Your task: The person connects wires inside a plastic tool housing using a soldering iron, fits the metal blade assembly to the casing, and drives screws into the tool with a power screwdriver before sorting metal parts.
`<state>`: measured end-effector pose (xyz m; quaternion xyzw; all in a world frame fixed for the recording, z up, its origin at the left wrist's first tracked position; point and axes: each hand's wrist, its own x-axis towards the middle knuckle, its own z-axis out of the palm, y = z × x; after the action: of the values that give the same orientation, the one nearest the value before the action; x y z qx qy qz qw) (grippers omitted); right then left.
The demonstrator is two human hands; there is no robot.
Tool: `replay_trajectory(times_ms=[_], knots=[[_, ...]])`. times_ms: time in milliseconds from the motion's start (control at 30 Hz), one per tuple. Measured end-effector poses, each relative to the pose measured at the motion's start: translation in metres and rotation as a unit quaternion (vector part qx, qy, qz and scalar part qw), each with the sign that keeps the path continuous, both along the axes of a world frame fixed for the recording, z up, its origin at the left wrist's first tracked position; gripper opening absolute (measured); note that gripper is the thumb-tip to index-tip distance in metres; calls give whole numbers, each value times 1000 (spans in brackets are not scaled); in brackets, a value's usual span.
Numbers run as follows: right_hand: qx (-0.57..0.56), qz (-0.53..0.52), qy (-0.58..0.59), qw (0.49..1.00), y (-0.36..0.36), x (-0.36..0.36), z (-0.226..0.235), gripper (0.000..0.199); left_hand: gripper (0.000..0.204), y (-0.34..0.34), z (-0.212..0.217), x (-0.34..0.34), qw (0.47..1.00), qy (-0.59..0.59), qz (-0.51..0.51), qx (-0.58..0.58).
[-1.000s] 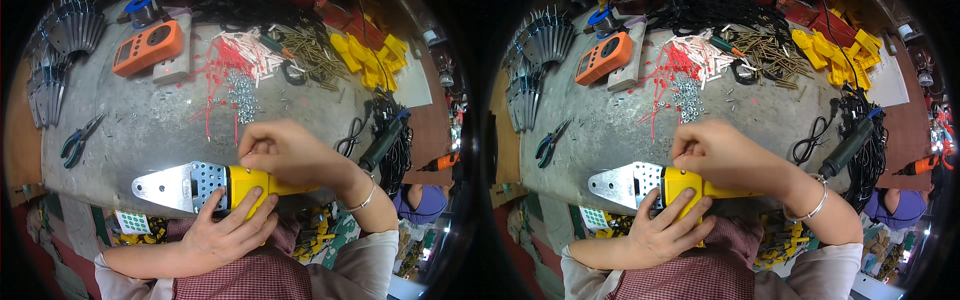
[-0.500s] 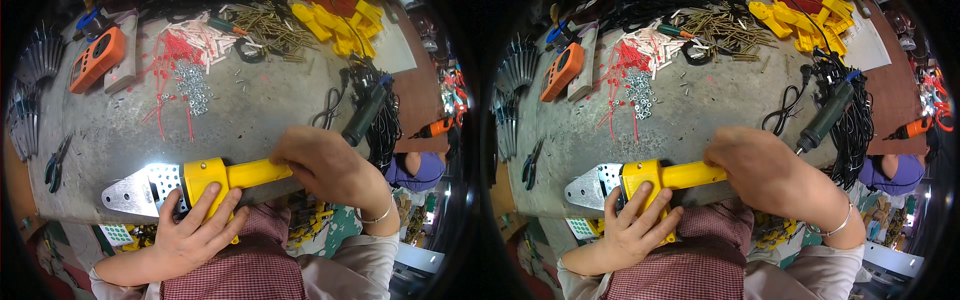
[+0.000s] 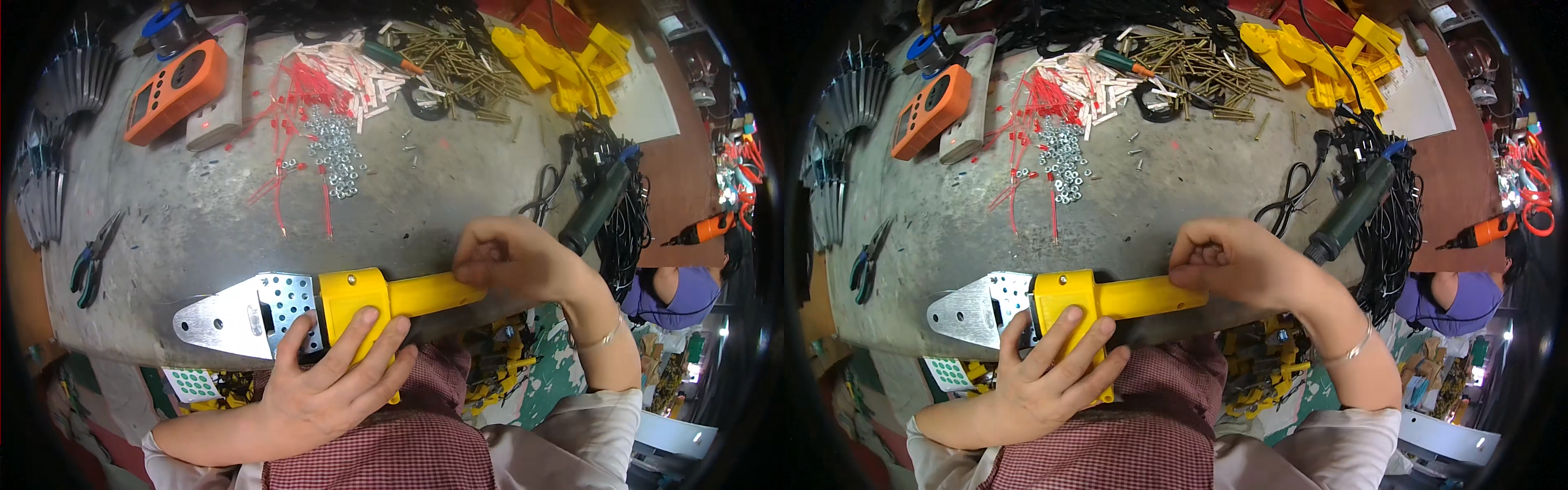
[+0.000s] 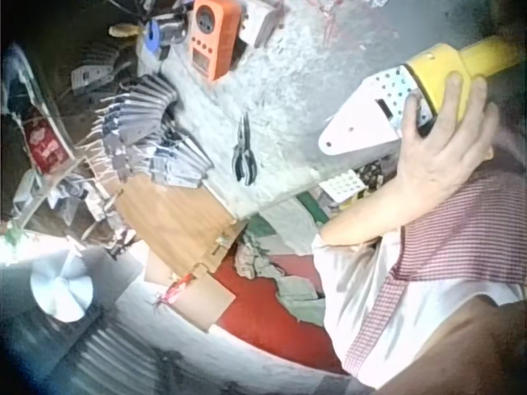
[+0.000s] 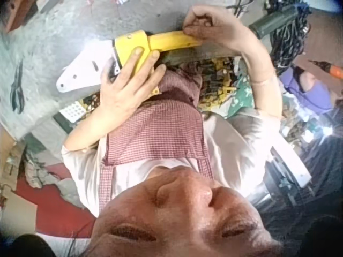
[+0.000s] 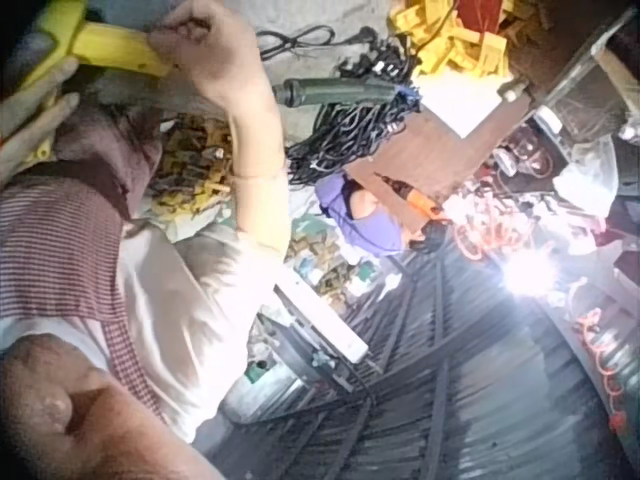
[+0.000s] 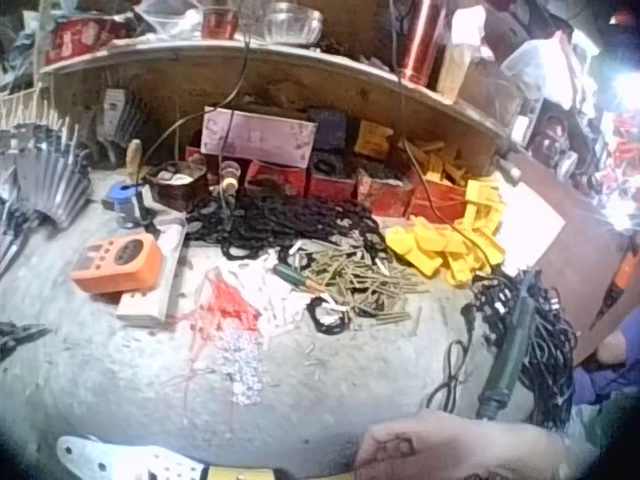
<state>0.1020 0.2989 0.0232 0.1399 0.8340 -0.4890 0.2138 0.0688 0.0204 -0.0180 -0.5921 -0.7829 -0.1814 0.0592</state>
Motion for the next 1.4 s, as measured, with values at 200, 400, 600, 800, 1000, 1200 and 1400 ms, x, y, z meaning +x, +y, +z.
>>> replay_trajectory(times_ms=[200, 400, 600, 800, 1000, 1200, 1400], knots=[[278, 133, 342, 888, 9, -41, -9, 18, 31, 0, -2, 1, 1000, 3, -6, 7], [434, 284, 375, 768, -5, -102, -28, 17, 31, 1, 0, -4, 1000, -1, -14, 4], [420, 204, 378, 799, 16, -109, -22, 14, 29, 1, -3, -3, 1000, 1, -6, 25], [396, 235, 397, 794, 20, -130, -27, 9, 30, -2, -2, -5, 1000, 5, -13, 21], [548, 241, 330, 730, 2, -145, -34, 5, 32, 2, -3, -5, 1000, 17, -8, 25], [582, 227, 253, 738, -4, -146, -36, 8, 38, 2, -5, -8, 999, 34, -26, 22], [567, 171, 242, 768, 4, -127, -34, 15, 65, -4, 11, -20, 995, 39, -72, -57]])
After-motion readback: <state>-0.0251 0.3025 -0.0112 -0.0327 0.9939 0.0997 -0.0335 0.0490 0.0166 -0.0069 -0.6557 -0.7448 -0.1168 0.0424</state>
